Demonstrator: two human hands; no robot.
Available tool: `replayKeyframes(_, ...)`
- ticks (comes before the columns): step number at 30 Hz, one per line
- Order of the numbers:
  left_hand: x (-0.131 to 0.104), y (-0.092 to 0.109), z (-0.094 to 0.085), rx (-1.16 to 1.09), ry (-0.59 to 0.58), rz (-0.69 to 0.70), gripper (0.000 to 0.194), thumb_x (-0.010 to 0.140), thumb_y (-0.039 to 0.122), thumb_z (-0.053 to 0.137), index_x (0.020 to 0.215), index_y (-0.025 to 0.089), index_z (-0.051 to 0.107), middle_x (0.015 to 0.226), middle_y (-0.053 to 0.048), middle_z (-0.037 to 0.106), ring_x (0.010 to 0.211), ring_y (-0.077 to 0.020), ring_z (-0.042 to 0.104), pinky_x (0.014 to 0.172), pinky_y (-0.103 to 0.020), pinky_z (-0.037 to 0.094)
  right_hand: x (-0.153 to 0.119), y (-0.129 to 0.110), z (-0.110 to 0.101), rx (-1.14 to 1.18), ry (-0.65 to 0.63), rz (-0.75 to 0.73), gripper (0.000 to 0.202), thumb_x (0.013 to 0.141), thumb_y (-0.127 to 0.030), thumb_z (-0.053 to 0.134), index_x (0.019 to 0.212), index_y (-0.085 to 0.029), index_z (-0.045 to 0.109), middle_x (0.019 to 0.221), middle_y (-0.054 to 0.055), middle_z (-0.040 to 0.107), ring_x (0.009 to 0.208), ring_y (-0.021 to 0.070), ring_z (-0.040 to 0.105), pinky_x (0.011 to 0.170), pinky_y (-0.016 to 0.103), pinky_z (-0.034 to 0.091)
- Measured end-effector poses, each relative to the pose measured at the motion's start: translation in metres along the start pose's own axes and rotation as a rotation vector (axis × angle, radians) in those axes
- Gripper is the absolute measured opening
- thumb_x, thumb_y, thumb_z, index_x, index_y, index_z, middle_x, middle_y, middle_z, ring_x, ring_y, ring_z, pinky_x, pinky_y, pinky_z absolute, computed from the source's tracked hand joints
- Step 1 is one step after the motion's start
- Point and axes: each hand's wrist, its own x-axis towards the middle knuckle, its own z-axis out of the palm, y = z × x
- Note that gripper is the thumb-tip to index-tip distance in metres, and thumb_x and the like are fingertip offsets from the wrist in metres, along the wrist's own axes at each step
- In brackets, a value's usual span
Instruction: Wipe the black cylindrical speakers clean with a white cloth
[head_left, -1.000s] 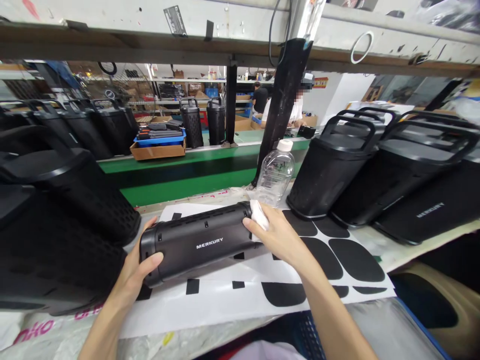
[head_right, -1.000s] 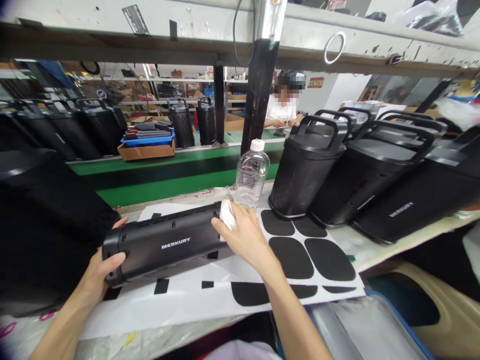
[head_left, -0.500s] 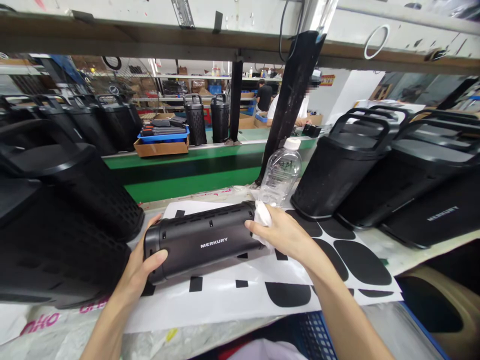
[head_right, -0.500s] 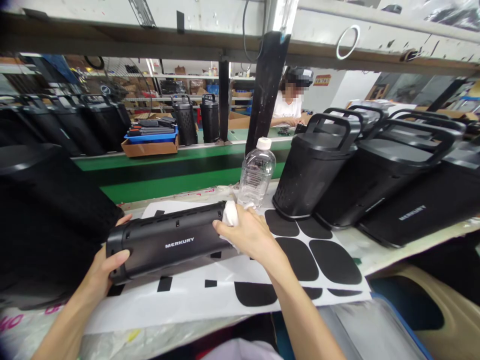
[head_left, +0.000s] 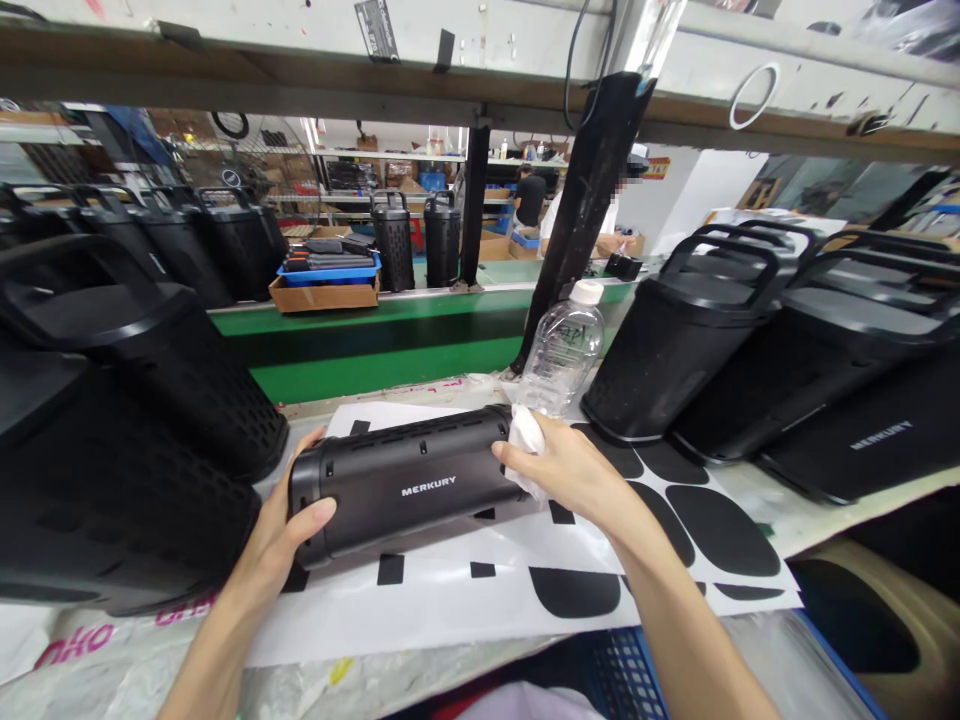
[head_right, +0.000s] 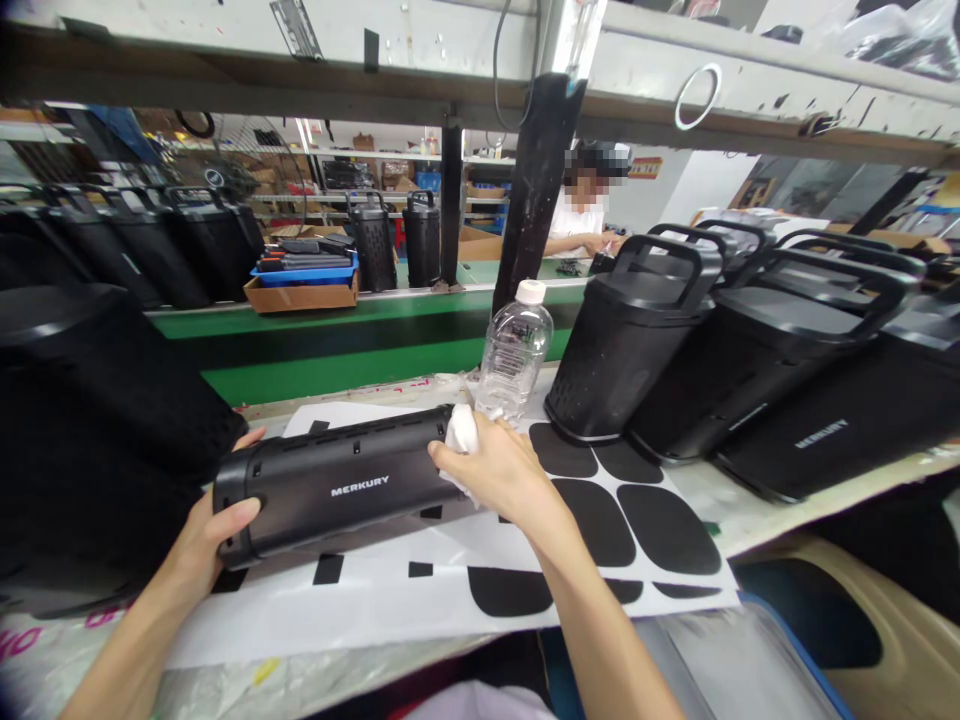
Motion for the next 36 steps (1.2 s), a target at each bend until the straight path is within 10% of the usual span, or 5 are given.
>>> replayKeyframes(14, 0.0023, -0.0077, -0.0068, -0.031, -0.082, -0.02, 0.098, 0.069, 0.061, 0.072, 0.152, 0.03, 0.03, 0.15, -0.005, 0.049, 0.141, -0.0379, 0.04, 0.123, -0.048, 0.024, 0.0011, 0.0031, 0.0016, 0.004, 0.007, 0.008, 0.025, 0.081, -0.049, 0.054, 0.077, -0.024, 0.055, 0.079, 0.0, 0.069, 0.075, 0.022, 0.062, 0.069, 0.031, 0.042)
replayKeyframes(36, -0.0006, -0.0023, -0.0028, 0.004, -0.044, -0.006, 0.093, 0.071, 0.06, 0.069, 0.151, 0.027, 0.035, 0.139, -0.006, 0.06, 0.135, -0.0376, 0.049, 0.116, -0.047, 0.037, 0.0005, 0.0013, -0.0005, -0.034, -0.027, 0.005, 0.024, 0.082, -0.046, 0.053, 0.075, -0.023, 0.055, 0.077, 0.001, 0.07, 0.074, 0.0221, 0.064, 0.067, 0.03, 0.042)
